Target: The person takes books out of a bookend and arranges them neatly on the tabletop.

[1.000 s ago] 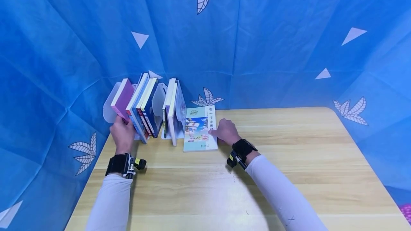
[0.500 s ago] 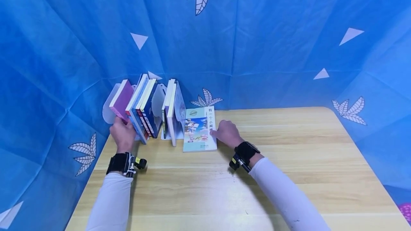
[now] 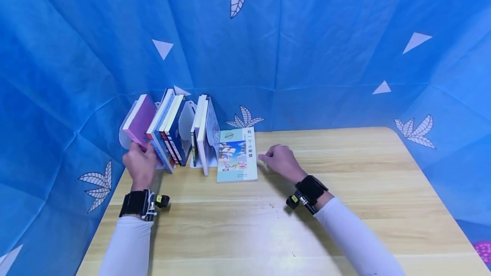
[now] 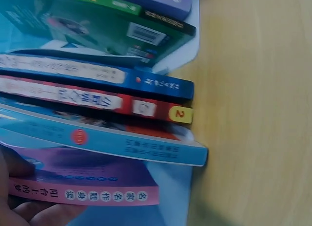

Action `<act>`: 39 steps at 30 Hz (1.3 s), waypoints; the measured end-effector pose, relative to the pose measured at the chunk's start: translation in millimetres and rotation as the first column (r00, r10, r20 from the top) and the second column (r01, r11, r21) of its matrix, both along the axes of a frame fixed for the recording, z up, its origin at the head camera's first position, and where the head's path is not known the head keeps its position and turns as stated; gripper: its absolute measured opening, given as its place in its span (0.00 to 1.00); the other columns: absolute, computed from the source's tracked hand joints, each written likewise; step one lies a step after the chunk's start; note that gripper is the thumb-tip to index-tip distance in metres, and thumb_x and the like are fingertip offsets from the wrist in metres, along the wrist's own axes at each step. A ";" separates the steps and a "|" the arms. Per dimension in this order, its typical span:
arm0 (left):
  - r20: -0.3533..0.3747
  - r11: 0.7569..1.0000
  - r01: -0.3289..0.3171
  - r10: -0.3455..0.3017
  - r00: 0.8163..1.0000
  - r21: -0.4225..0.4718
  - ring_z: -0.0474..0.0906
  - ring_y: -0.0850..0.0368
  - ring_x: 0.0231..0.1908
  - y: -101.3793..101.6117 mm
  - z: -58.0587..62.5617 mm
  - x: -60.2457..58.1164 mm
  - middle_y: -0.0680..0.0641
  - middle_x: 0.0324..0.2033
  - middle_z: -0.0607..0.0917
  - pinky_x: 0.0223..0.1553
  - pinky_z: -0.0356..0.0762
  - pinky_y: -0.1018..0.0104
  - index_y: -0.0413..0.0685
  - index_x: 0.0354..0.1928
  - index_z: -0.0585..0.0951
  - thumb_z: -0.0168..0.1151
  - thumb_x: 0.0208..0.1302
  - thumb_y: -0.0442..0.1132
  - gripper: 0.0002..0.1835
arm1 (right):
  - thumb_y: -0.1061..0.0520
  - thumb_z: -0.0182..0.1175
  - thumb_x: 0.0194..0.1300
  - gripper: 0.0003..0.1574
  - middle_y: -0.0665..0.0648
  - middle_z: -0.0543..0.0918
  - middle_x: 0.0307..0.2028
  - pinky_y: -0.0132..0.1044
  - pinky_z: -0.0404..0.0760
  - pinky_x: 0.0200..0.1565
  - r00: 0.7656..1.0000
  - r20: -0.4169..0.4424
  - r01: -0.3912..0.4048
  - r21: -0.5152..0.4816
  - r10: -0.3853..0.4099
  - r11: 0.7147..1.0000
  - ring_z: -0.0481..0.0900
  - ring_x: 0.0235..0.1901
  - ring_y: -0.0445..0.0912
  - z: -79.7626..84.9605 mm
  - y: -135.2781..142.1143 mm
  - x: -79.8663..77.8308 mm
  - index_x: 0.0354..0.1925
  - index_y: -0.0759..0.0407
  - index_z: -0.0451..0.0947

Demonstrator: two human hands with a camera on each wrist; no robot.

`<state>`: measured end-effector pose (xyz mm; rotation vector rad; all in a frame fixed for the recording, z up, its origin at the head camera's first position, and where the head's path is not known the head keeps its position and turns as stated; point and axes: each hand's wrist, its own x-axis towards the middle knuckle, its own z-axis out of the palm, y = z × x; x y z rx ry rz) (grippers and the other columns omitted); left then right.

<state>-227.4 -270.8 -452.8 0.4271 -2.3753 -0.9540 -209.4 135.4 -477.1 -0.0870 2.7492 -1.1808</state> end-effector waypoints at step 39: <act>-0.147 0.943 0.041 -0.095 0.985 -0.331 0.86 0.28 0.26 9.3 65.0 135.7 0.22 0.33 0.87 0.19 0.54 0.91 0.22 0.49 0.81 0.72 0.64 0.32 0.19 | 0.47 0.69 0.69 0.28 0.63 0.89 0.53 0.55 0.86 0.58 0.968 -0.243 -0.090 -0.106 0.062 0.990 0.87 0.55 0.59 23.6 49.6 73.0 0.59 0.63 0.82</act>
